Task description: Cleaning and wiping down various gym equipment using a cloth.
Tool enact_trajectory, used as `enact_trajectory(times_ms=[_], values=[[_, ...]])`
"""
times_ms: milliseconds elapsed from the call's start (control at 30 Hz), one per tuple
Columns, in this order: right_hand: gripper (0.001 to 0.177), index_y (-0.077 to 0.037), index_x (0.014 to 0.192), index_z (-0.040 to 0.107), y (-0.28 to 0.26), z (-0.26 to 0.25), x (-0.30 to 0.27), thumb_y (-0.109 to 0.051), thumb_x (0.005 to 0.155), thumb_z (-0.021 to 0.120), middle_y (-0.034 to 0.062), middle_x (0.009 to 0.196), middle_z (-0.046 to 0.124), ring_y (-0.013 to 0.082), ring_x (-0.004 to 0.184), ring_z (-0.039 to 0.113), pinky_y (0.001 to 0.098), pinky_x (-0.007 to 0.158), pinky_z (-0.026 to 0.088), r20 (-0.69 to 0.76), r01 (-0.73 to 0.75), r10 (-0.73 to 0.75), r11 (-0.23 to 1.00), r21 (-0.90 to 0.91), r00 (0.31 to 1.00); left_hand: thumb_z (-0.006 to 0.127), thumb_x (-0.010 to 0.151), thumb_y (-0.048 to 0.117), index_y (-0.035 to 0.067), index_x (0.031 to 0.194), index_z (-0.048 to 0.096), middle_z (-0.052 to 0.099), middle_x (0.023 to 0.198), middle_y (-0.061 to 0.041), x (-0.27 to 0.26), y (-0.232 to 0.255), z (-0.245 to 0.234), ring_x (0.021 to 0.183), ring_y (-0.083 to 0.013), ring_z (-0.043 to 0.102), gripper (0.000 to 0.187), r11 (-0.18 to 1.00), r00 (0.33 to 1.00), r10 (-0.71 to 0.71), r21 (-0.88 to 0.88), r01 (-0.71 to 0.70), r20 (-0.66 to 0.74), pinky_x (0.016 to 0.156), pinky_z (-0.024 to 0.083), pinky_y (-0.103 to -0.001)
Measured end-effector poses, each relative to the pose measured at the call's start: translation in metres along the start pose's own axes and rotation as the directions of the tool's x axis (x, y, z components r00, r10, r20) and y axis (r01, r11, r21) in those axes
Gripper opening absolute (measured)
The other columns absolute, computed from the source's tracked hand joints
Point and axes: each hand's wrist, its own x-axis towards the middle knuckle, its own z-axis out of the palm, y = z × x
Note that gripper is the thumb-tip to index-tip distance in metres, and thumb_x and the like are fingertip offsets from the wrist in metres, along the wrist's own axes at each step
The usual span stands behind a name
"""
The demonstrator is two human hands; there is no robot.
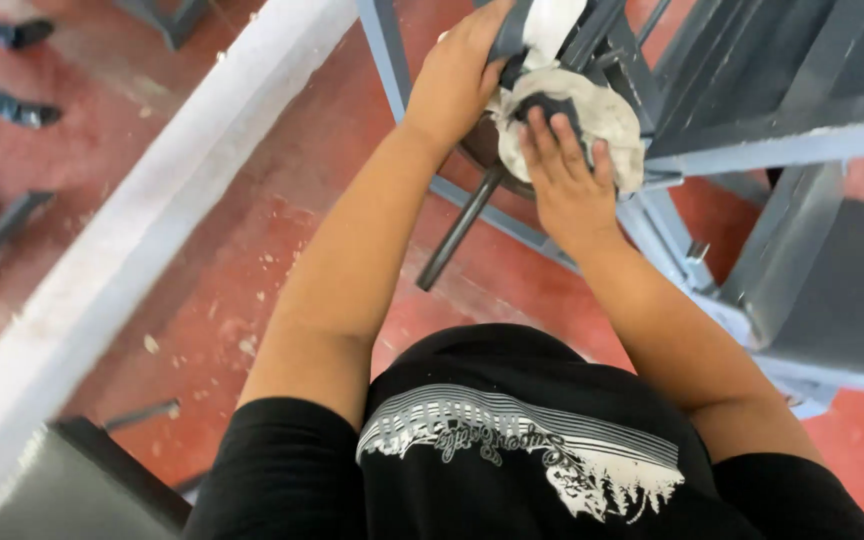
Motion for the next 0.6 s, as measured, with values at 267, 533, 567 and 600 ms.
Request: enact_trajectory(times_ms=[267,533,567,600], values=[[0.053,-0.010,0.150,0.059,-0.066,0.030,-0.070,-0.013,0.097,0.061,0.0064,0.167,0.039,0.0254,0.152,0.039,0.0438,0.112,0.041,0.223,-0.253,0.187,0.913,0.320,0.957,0.050,0.101,0.019,0.013,0.157,0.049,0.019,0.172,-0.002,-0.128,-0.093,0.029,0.157,-0.0289,0.016,0.057,0.748,0.789,0.296,0.383,-0.542,0.538,0.127,0.017,-0.048],[0.050,0.005,0.134,0.054,-0.039,-0.071,-0.013,0.012,0.085,0.045,0.0217,0.143,0.055,0.0392,0.131,0.054,0.0450,0.113,0.042,0.331,-0.533,0.614,0.176,0.828,0.716,0.056,0.087,0.000,0.011,0.136,0.057,0.066,0.127,-0.012,-0.082,-0.037,-0.028,0.108,-0.0344,0.067,0.051,0.999,0.990,-0.019,-0.027,0.022,0.138,0.094,0.053,-0.044],[0.035,0.008,0.138,0.049,-0.024,-0.092,0.005,0.002,0.104,0.044,0.0236,0.140,0.054,0.0382,0.127,0.054,0.0443,0.112,0.041,0.267,-0.520,0.711,0.161,0.839,0.651,0.056,0.082,-0.009,0.004,0.136,0.058,0.064,0.136,-0.013,-0.065,-0.016,-0.052,0.124,-0.0345,0.063,0.056,0.985,0.993,0.011,-0.172,-0.031,-0.116,0.110,0.050,-0.040],[0.035,0.008,0.138,0.049,-0.011,-0.089,0.017,0.002,0.104,0.044,0.0236,0.140,0.054,0.0382,0.127,0.054,0.0443,0.112,0.041,0.266,-0.521,0.708,0.167,0.837,0.655,0.056,0.082,-0.009,0.004,0.136,0.058,0.064,0.136,-0.013,-0.045,-0.009,-0.056,0.124,-0.0345,0.063,0.056,0.984,0.993,0.008,-0.177,-0.029,-0.120,0.110,0.050,-0.040]])
